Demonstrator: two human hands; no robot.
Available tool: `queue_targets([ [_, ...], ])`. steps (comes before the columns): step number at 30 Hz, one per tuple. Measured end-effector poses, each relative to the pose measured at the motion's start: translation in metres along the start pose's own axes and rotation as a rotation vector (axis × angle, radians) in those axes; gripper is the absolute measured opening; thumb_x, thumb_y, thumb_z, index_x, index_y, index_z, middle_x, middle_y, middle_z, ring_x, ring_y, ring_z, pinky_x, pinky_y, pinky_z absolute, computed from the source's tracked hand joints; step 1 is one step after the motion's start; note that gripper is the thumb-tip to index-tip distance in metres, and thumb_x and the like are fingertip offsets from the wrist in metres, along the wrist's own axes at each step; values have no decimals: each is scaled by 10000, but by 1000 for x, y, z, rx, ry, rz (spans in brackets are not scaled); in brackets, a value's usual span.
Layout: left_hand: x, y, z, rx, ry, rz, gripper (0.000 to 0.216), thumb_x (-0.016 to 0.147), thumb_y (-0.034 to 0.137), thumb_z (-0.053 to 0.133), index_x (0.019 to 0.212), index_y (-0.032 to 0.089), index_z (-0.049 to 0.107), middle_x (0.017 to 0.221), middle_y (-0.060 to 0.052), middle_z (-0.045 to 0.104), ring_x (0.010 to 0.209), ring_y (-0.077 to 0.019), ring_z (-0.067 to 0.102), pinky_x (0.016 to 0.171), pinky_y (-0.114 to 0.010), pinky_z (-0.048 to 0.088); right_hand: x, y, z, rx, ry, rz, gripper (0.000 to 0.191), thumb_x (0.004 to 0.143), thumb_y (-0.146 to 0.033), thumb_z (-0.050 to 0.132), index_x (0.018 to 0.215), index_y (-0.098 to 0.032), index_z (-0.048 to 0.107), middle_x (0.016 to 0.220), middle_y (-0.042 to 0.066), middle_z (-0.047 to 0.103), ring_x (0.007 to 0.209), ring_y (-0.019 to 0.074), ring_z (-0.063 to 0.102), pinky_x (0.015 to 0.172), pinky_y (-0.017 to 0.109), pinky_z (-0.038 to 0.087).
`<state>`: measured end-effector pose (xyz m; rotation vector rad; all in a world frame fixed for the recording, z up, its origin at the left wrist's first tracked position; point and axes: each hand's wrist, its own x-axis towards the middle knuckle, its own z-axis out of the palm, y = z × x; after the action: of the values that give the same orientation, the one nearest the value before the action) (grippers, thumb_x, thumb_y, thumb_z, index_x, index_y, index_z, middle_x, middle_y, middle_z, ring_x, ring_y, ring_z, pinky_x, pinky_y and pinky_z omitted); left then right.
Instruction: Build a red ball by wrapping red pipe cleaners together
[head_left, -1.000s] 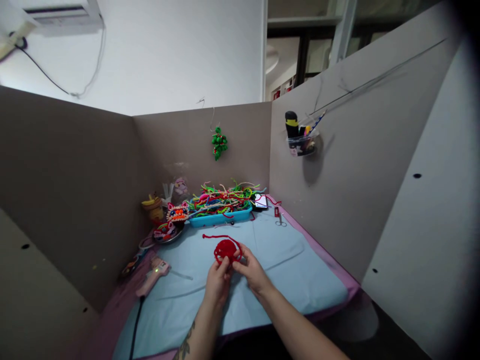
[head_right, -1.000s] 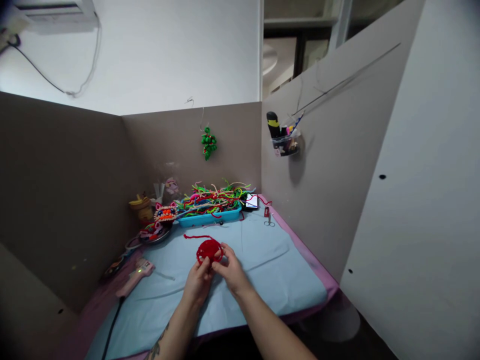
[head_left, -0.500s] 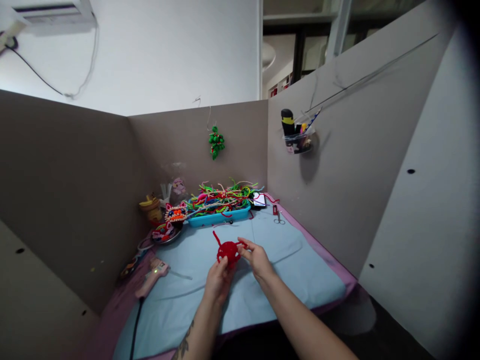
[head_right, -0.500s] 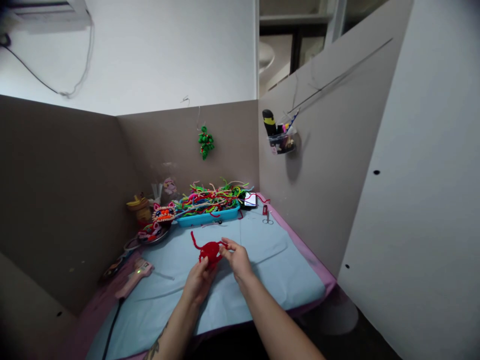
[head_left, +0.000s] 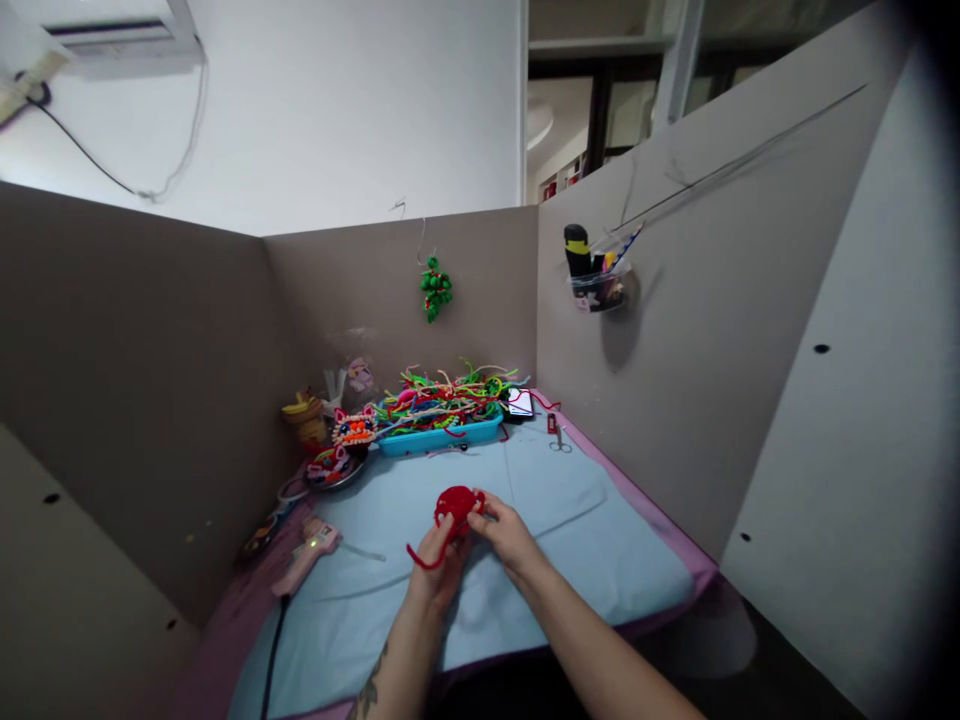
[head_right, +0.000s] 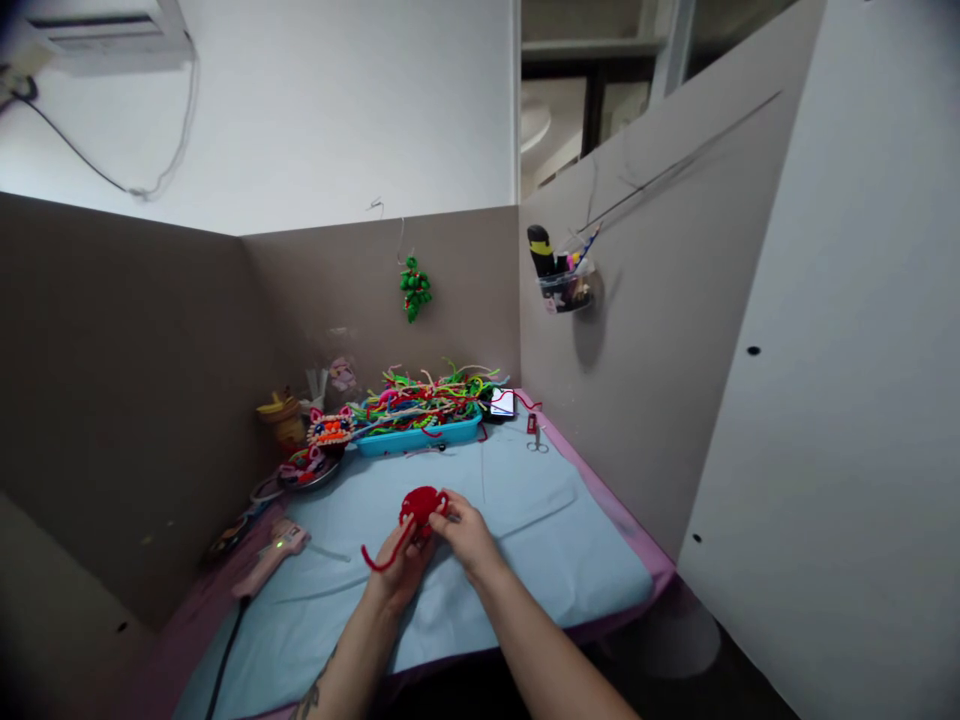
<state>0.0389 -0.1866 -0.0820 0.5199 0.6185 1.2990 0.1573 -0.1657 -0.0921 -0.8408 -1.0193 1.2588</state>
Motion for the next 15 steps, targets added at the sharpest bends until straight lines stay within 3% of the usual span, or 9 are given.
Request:
queue_targets([
  [8, -3, -4, 3, 81, -72, 74, 356, 658, 230, 810, 993, 167, 706, 1063, -101, 731, 1052, -239, 650, 957, -338, 461, -2, 11, 4, 129, 88, 3, 528, 586, -408, 803, 1029, -179, 633, 931, 63, 725, 887, 247, 660, 896, 418, 469],
  [15, -1, -6, 1, 116, -14, 126, 432, 586, 184, 836, 994, 144, 700, 1044, -123, 732, 1053, -262, 651, 992, -370, 434, -2, 11, 4, 119, 72, 22, 569, 592, -403, 801, 1080, -184, 606, 866, 46, 719, 845, 244, 665, 874, 419, 479],
])
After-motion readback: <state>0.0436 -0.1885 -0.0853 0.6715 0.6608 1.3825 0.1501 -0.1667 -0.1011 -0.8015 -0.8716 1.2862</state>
